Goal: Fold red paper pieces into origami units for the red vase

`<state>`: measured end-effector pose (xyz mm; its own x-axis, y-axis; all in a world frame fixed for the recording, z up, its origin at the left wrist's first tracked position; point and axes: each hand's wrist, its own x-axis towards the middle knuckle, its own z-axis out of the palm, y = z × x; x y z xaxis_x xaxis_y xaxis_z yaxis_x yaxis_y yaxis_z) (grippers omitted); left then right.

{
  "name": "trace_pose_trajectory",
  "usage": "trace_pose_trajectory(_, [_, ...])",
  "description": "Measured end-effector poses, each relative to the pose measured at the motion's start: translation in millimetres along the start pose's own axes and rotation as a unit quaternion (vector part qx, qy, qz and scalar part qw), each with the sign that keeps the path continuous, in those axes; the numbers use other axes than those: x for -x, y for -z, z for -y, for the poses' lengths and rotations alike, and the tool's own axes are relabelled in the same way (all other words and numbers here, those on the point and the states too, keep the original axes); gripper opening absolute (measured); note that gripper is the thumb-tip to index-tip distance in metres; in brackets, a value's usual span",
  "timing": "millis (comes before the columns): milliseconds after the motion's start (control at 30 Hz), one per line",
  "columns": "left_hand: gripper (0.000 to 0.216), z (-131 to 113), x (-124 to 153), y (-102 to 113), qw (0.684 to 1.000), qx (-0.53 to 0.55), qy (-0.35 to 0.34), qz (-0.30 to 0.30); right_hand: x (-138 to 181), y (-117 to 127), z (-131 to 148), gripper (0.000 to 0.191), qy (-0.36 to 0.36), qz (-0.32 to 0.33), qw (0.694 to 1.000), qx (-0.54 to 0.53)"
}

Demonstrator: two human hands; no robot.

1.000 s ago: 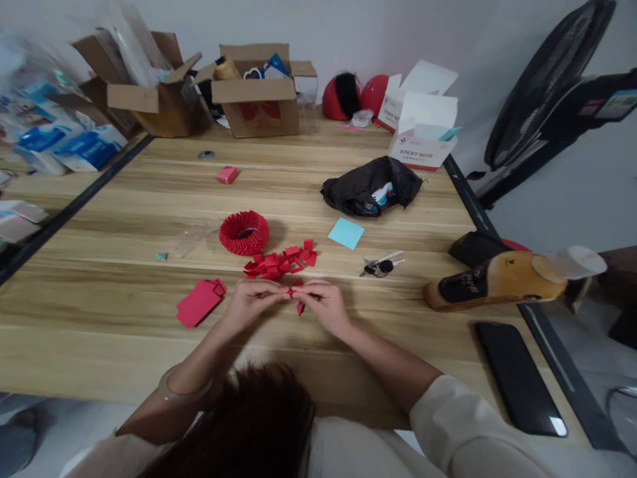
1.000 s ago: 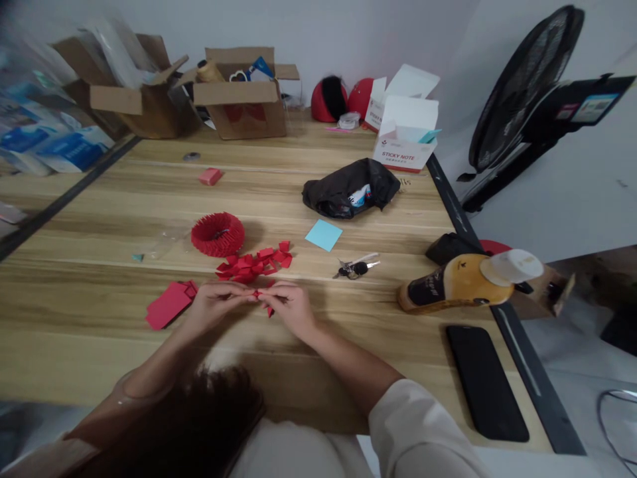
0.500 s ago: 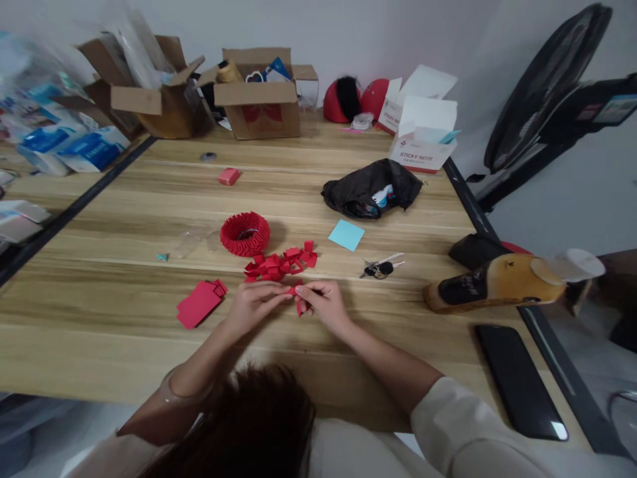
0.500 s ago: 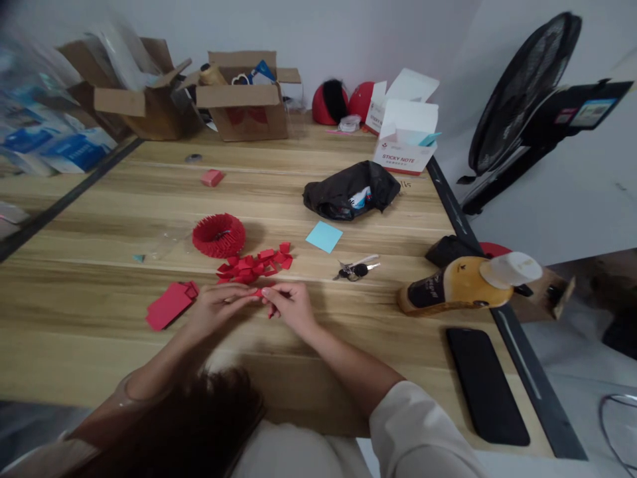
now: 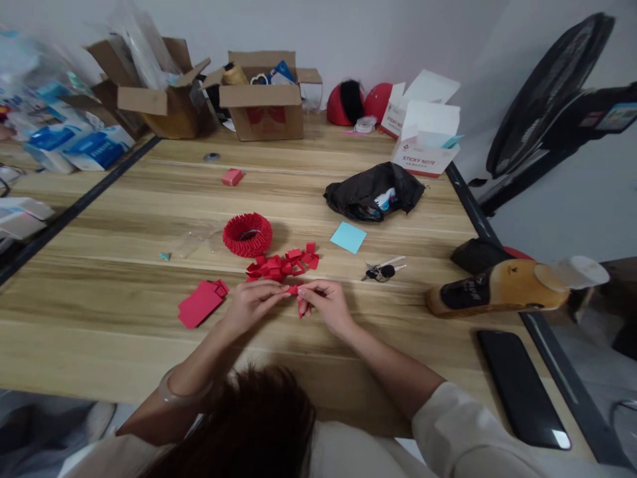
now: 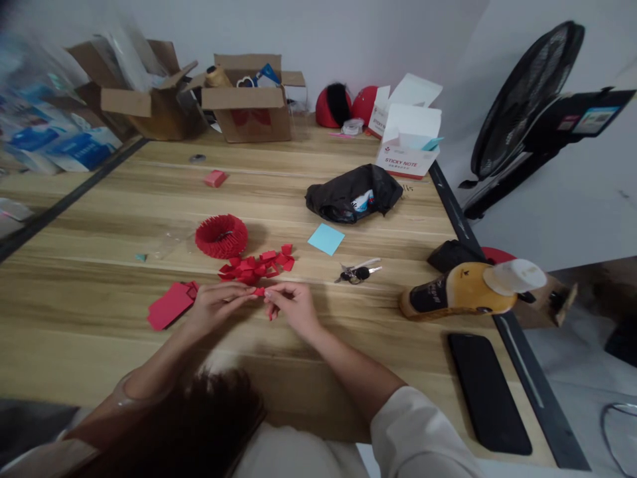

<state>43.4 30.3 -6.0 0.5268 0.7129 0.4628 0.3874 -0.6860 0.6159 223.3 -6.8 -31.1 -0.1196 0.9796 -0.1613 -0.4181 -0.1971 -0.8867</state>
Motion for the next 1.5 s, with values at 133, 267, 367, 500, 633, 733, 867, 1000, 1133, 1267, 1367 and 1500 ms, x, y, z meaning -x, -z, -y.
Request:
trace_pose_trajectory(133, [0.017,-0.1,-1.9,3.0,0.999,0.010,0.001,0.032,0.8,-0.6,-2.6,0.025,-0.001,-0.008,1.000,-0.003])
trace_pose_trajectory(267, [0.019,0.2,-1.6,3.0,0.999,0.008,-0.008,0.053,1.3,-0.8,-2.3,0.025,-0.006,-0.012,1.000,-0.002])
trace_pose_trajectory(367, [0.019,1.2,-1.0,2.5,0.998,0.001,-0.014,0.059,1.3,-0.7,-2.6,0.024,-0.003,-0.002,1.000,-0.004])
trace_pose_trajectory(500, [0.016,4.8,-3.7,9.3,0.997,0.005,-0.015,0.073,0.0,-1.0,-4.9,0.023,0.000,0.002,1.000,0.003])
trace_pose_trajectory(633, [0.017,7.2,-9.1,24.3,0.990,-0.029,-0.013,0.140,-2.6,0.5,-5.4,0.023,0.002,-0.035,0.999,-0.005])
trace_pose_trajectory(733, [0.019,8.5,-10.1,32.0,0.981,-0.083,-0.027,0.174,-3.8,2.2,-4.0,0.022,0.009,-0.038,0.999,-0.005])
trace_pose_trajectory(867, [0.017,15.5,-7.7,29.7,0.990,-0.115,-0.022,0.079,-3.3,2.2,-3.2,0.022,0.007,-0.035,0.999,-0.001])
trace_pose_trajectory(1000, [0.019,26.3,-5.8,19.0,0.989,-0.148,0.017,0.008,-2.7,1.7,-4.1,0.021,0.008,-0.037,0.999,0.004])
trace_pose_trajectory(1133, [0.018,28.8,-5.5,10.3,0.987,-0.154,0.048,-0.008,-2.6,1.6,-3.8,0.021,0.006,-0.030,0.999,0.013])
trace_pose_trajectory(1267, [0.017,25.6,-5.9,8.5,0.986,-0.149,0.067,-0.024,-2.8,1.5,-2.2,0.023,0.005,-0.022,1.000,0.020])
trace_pose_trajectory(1367, [0.019,26.9,-6.0,7.7,0.985,-0.162,0.056,-0.003,-2.6,1.4,-1.7,0.024,0.000,-0.020,1.000,0.023])
trace_pose_trajectory(1500, [0.018,28.9,-6.1,5.6,0.984,-0.170,0.056,-0.016,-2.4,1.2,-2.4,0.025,0.001,-0.019,0.999,0.026])
